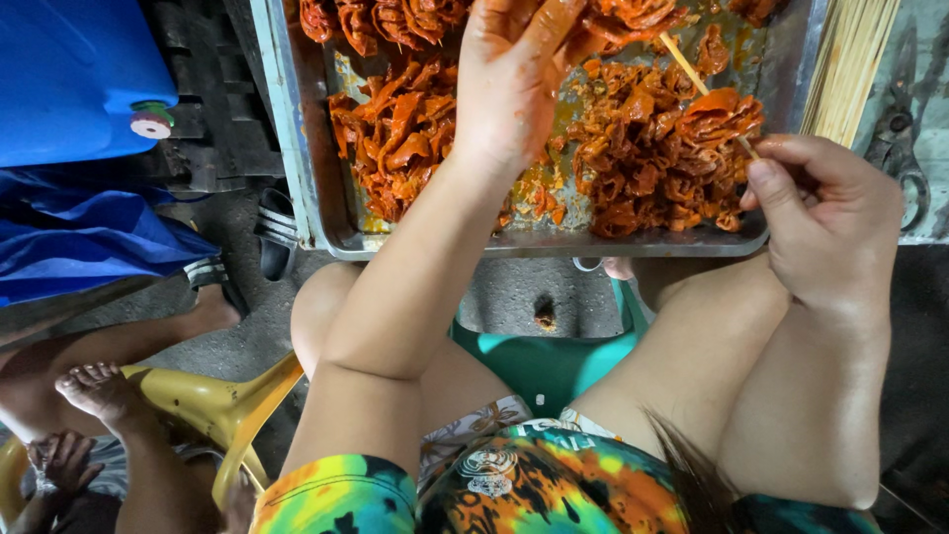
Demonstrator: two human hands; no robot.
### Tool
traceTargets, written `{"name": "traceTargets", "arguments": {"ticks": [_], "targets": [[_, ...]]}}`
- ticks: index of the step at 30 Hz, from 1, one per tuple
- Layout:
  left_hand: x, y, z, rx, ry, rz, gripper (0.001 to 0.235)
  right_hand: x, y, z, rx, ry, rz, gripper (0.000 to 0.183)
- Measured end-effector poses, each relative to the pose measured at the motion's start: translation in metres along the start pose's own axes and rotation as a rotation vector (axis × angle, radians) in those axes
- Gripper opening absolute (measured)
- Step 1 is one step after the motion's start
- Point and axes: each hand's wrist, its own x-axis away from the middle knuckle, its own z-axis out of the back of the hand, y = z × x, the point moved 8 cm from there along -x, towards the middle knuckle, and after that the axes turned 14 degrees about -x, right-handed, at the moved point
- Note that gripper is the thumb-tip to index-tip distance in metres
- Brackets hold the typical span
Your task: The person threads pieces of marinated meat onto wooden skewers by hand from a metal tray and then uses shears to trim the ends of the meat on a skewer.
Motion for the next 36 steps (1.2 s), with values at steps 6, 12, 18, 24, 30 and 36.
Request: {"name": "traceTargets", "arguments": {"ticks": [6,12,18,24,30,36], "targets": [[-0.009,0.003,0.008,-0.326,-0.08,0.003,0.012,-0.002,-0.018,-0.007,0.197,-0.025,0.049,0.014],[0.0,0.039,-0.012,-0.79,-0.128,-0.247,0.023,-0.002,-0.028,-0.015,0.24,-0.056,0.079,0.013],[0.014,0.061,-0.036,-1.376,-0.068,-0.38,0.028,0.001,-0.031,-0.016,0.277,-0.019,0.032,0.013],[0.028,0.051,-0.048,-1.543,-0.107,-0.466,0.042,0.006,-0.024,-0.015,0.283,-0.047,0.085,0.009],[0.035,0.036,-0.044,-1.592,-0.138,-0.431,0.046,0.007,-0.004,-0.013,0.266,-0.016,0.015,0.013],[0.042,0.039,-0.056,-1.58,-0.185,-0.463,0.058,0.005,0.006,-0.014,0.085,-0.03,-0.044,0.015]]}}
